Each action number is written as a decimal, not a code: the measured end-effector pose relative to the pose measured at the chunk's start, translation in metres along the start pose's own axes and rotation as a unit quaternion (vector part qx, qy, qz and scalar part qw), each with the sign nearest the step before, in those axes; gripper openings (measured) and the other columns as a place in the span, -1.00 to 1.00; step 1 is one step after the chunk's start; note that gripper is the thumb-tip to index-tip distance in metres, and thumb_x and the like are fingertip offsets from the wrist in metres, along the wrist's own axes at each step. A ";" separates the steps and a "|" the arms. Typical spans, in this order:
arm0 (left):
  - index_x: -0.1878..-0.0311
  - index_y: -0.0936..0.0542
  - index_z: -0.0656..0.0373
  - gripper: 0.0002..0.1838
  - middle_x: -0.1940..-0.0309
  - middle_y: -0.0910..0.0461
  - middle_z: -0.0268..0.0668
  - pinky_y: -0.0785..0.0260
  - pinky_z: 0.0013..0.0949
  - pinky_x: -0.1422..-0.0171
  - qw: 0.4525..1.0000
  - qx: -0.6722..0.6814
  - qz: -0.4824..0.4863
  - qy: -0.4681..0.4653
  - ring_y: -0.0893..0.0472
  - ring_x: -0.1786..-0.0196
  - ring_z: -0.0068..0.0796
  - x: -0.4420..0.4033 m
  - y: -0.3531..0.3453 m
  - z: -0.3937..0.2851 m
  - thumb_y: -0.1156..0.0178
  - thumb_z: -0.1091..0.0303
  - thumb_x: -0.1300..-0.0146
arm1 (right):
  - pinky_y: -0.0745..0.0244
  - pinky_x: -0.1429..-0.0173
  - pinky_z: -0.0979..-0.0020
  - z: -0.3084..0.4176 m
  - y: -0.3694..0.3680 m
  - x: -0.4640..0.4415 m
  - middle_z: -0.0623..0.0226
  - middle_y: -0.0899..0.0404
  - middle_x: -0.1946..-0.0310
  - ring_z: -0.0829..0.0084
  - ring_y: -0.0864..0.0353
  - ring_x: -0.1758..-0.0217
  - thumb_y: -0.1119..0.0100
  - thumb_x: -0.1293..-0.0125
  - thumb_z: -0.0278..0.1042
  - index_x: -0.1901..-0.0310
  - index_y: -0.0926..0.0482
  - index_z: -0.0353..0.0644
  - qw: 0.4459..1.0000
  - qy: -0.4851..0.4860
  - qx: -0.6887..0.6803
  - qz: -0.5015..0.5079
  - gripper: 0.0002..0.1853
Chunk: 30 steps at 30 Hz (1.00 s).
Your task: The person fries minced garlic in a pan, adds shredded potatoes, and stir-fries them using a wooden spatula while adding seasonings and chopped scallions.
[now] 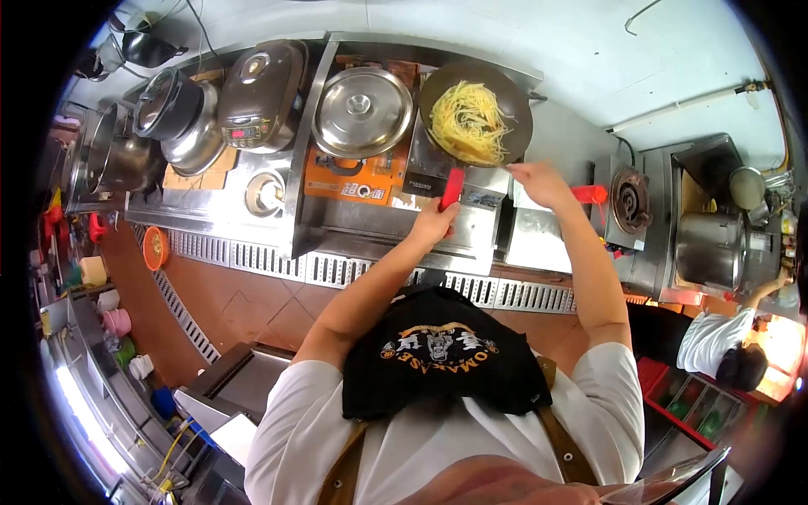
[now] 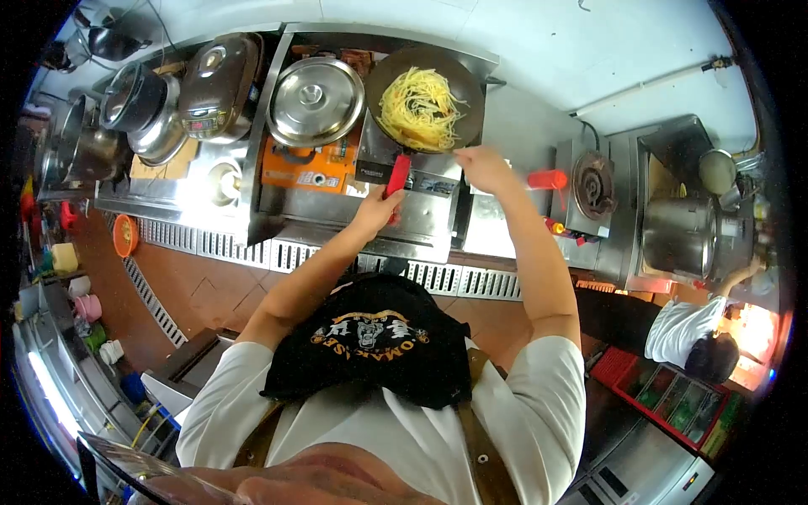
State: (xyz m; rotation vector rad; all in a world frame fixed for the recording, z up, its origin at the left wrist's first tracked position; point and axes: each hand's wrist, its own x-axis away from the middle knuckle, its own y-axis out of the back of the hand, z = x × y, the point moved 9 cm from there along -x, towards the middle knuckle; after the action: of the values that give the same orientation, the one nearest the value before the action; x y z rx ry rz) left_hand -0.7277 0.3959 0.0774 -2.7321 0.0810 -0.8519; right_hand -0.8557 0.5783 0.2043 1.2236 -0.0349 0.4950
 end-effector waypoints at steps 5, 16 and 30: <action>0.16 -0.43 0.23 -0.72 0.46 -0.45 -0.36 -0.38 -0.44 0.43 1.000 -0.028 -0.005 0.014 -0.49 0.50 -0.54 0.020 0.002 -0.010 -0.15 0.19 -0.32 | -0.46 -0.01 0.09 -0.036 0.006 -0.054 0.06 -0.59 0.10 0.01 -0.56 0.01 0.15 -0.30 -0.24 0.09 -0.58 -0.08 0.997 -0.070 -0.021 -0.027 -0.69; 0.11 -0.42 0.25 -0.71 0.44 -0.47 -0.33 -0.40 -0.44 0.41 0.999 0.016 0.018 0.027 -0.51 0.49 -0.51 0.022 -0.001 0.000 -0.15 0.20 -0.32 | -0.41 -0.12 0.13 0.026 -0.024 -0.002 0.04 -0.58 0.06 0.01 -0.52 -0.04 0.18 -0.38 -0.11 -0.04 -0.55 -0.12 0.996 0.027 -0.051 -0.065 -0.61; -0.05 -0.46 0.26 -0.66 0.31 -0.53 -0.31 -0.47 -0.41 0.28 1.000 -0.004 0.028 0.013 -0.57 0.33 -0.50 0.028 0.009 0.000 -0.10 0.21 -0.34 | -0.45 -0.06 0.10 0.014 -0.019 -0.006 0.07 -0.57 0.04 0.03 -0.55 0.00 0.16 -0.29 -0.29 -0.01 -0.54 -0.13 0.998 -0.053 -0.005 -0.046 -0.66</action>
State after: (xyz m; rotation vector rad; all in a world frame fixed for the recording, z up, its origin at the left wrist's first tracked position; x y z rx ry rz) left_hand -0.7039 0.3835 0.0905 -2.7135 0.1670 -0.8727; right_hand -0.8506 0.5590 0.1903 1.2354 -0.0704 0.3500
